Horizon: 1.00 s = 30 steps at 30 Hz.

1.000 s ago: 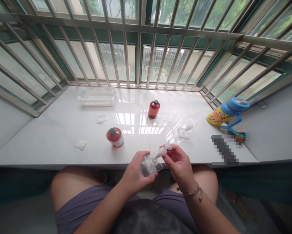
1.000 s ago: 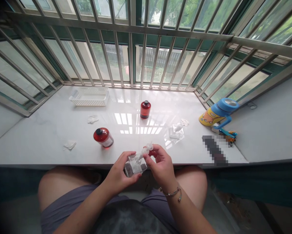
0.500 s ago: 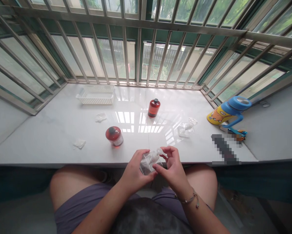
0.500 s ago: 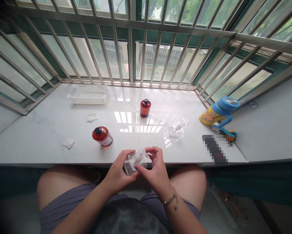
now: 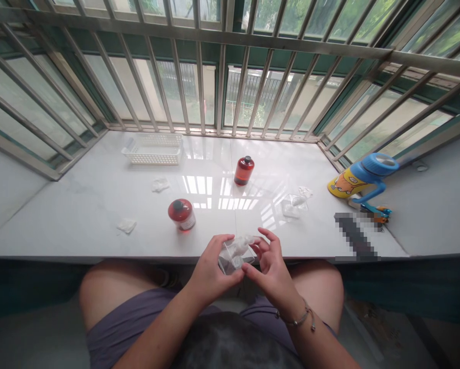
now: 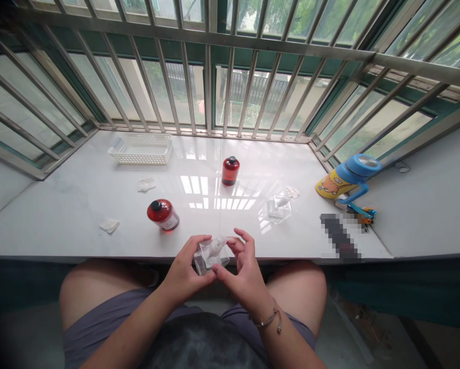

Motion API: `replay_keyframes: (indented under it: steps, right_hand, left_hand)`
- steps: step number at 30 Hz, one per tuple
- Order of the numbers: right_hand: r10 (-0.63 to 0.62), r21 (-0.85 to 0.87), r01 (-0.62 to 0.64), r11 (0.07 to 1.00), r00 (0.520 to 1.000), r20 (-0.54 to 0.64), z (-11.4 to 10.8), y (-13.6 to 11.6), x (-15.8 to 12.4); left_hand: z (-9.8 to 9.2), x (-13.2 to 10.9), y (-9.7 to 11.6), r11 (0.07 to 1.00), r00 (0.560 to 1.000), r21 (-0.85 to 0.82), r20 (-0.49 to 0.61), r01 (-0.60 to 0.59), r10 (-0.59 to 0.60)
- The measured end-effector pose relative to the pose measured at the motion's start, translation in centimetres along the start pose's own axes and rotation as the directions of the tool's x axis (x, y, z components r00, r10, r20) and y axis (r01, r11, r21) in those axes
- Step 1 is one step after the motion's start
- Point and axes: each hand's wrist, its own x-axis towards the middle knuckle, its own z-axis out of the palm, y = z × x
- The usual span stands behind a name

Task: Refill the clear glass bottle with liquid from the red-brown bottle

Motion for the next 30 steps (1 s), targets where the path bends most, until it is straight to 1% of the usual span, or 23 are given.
replay_keyframes:
  steps: [3, 4, 5, 7, 8, 9, 12, 13, 14, 17, 18, 19, 23, 25, 28, 30]
  right_hand:
    - [-0.052, -0.053, 0.047, 0.997, 0.995, -0.089, 0.0, -0.1, 0.0]
    - [-0.057, -0.051, 0.054, 0.997, 0.995, -0.081, 0.0, -0.2, 0.0]
    - [-0.047, -0.036, 0.046, 0.998, 0.998, -0.048, 0.1, -0.2, 0.0]
    - [-0.002, -0.006, 0.002, 1.0, 0.999, 0.037, 0.1, -0.3, 0.0]
    - [0.011, -0.007, -0.011, 1.0, 0.999, 0.05, 0.2, -0.2, -0.1]
    - [0.011, -0.022, -0.01, 1.0, 0.999, 0.034, 0.2, -0.1, -0.1]
    - [-0.052, -0.09, 0.043, 0.995, 0.994, -0.093, 0.2, 0.1, -0.1]
    - [-0.063, -0.098, 0.053, 0.994, 0.993, -0.103, 0.3, 0.0, -0.1]
    - [-0.056, -0.091, 0.049, 0.995, 0.995, -0.083, 0.3, -0.1, -0.1]
    - [0.009, -0.059, -0.007, 0.998, 0.999, 0.032, 0.5, -0.6, 0.0]
    - [0.025, -0.059, -0.023, 0.998, 0.999, 0.04, 0.6, -0.7, 0.0]
    - [0.036, -0.064, -0.034, 0.997, 0.999, 0.026, 0.6, -0.7, 0.0]
    - [0.048, -0.083, -0.056, 0.995, 0.994, -0.095, 0.7, 0.1, 0.2]
    - [0.069, -0.061, -0.077, 0.995, 0.99, -0.122, 0.7, 0.4, 0.2]
    - [0.072, -0.013, -0.075, 0.997, 0.985, -0.157, 0.6, 0.6, 0.3]
    - [0.031, -0.021, -0.036, 0.999, 0.979, -0.202, 0.5, 0.5, 0.5]
  left_hand:
    - [0.0, 0.0, 0.0, 1.0, 1.0, 0.011, -0.015, 0.003, -0.003]
    - [-0.1, 0.0, -0.1, 1.0, 1.0, 0.013, -0.016, 0.002, -0.002]
    - [-0.1, 0.0, -0.1, 1.0, 1.0, 0.015, -0.015, 0.001, -0.001]
    - [-0.2, -0.1, -0.2, 1.0, 1.0, 0.014, -0.013, -0.006, 0.006]
    - [-0.2, -0.1, -0.3, 1.0, 1.0, 0.015, -0.01, -0.009, 0.009]
    - [-0.2, -0.1, -0.3, 1.0, 1.0, 0.016, -0.008, -0.01, 0.01]
    - [-0.3, -0.2, -0.5, 1.0, 1.0, 0.023, -0.005, -0.009, 0.009]
    - [-0.3, -0.2, -0.5, 1.0, 1.0, 0.023, -0.003, -0.009, 0.009]
    - [-0.3, -0.2, -0.5, 1.0, 1.0, 0.023, -0.003, -0.012, 0.012]
    - [-0.3, -0.1, -0.4, 0.999, 0.999, 0.014, 0.01, -0.031, 0.031]
    - [-0.3, -0.1, -0.3, 0.999, 0.999, 0.012, 0.017, -0.037, 0.036]
    - [-0.3, -0.1, -0.3, 0.999, 0.999, 0.012, 0.025, -0.04, 0.04]
    - [-0.5, -0.1, -0.3, 0.997, 0.996, 0.048, 0.072, -0.055, 0.052]
    - [-0.5, -0.1, -0.5, 0.992, 0.994, 0.085, 0.077, -0.09, 0.084]
    - [-0.2, -0.3, -0.5, 0.966, 0.983, 0.182, 0.026, -0.184, 0.182]
    - [0.2, -0.4, -0.3, 0.934, 0.967, 0.273, -0.04, -0.232, 0.251]
